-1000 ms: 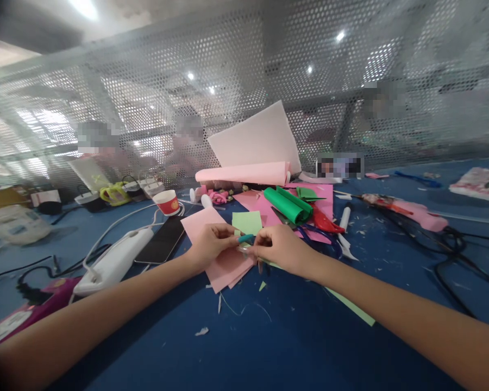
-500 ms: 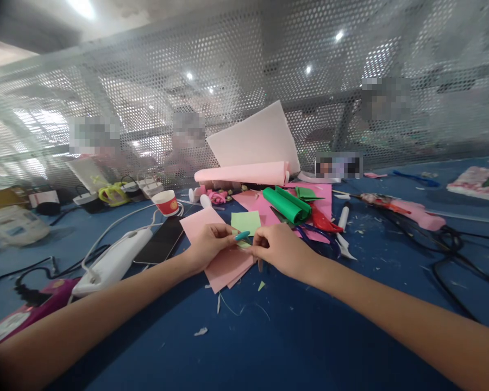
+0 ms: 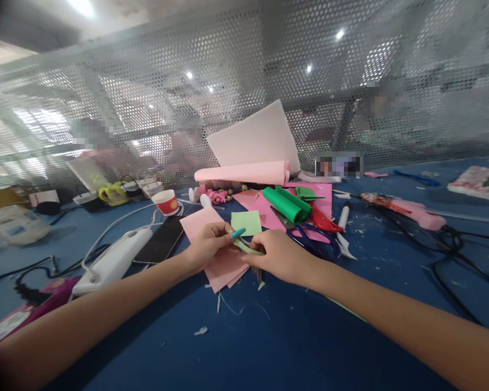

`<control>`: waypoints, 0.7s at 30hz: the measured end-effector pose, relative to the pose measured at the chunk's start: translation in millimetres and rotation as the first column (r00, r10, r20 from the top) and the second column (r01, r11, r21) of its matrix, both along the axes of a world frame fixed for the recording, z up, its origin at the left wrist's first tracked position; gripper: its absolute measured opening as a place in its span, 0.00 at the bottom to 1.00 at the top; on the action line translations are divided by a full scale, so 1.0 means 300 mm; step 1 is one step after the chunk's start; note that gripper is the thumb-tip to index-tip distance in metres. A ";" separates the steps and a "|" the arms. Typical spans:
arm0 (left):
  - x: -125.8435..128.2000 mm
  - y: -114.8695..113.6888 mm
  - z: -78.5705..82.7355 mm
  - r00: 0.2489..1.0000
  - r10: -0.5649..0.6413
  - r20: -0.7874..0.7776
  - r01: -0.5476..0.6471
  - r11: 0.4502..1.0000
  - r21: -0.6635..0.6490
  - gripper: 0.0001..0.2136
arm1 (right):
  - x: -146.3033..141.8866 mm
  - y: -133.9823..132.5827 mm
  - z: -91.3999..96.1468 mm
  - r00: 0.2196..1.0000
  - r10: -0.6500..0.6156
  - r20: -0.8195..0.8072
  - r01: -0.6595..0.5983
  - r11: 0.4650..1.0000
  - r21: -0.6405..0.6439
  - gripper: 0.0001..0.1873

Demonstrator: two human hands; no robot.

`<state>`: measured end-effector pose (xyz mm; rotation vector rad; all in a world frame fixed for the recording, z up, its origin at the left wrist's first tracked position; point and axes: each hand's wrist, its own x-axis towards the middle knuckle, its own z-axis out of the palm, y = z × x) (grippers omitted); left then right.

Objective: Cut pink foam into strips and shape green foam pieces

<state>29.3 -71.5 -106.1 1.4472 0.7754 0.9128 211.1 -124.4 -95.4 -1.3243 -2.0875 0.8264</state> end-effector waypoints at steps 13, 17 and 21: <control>0.004 -0.001 0.007 0.998 -0.019 -0.067 0.020 1.000 0.020 0.16 | 0.009 0.019 -0.022 0.984 0.102 -0.143 -0.127 0.976 -0.177 0.20; 0.011 -0.006 0.010 0.995 0.052 -0.090 -0.047 0.997 0.058 0.14 | 0.008 0.013 -0.008 0.985 0.098 -0.144 -0.126 0.973 -0.195 0.20; 0.011 -0.003 0.003 0.993 0.087 -0.077 -0.080 0.993 0.087 0.14 | 0.008 0.015 -0.006 0.986 0.093 -0.142 -0.122 0.970 -0.210 0.19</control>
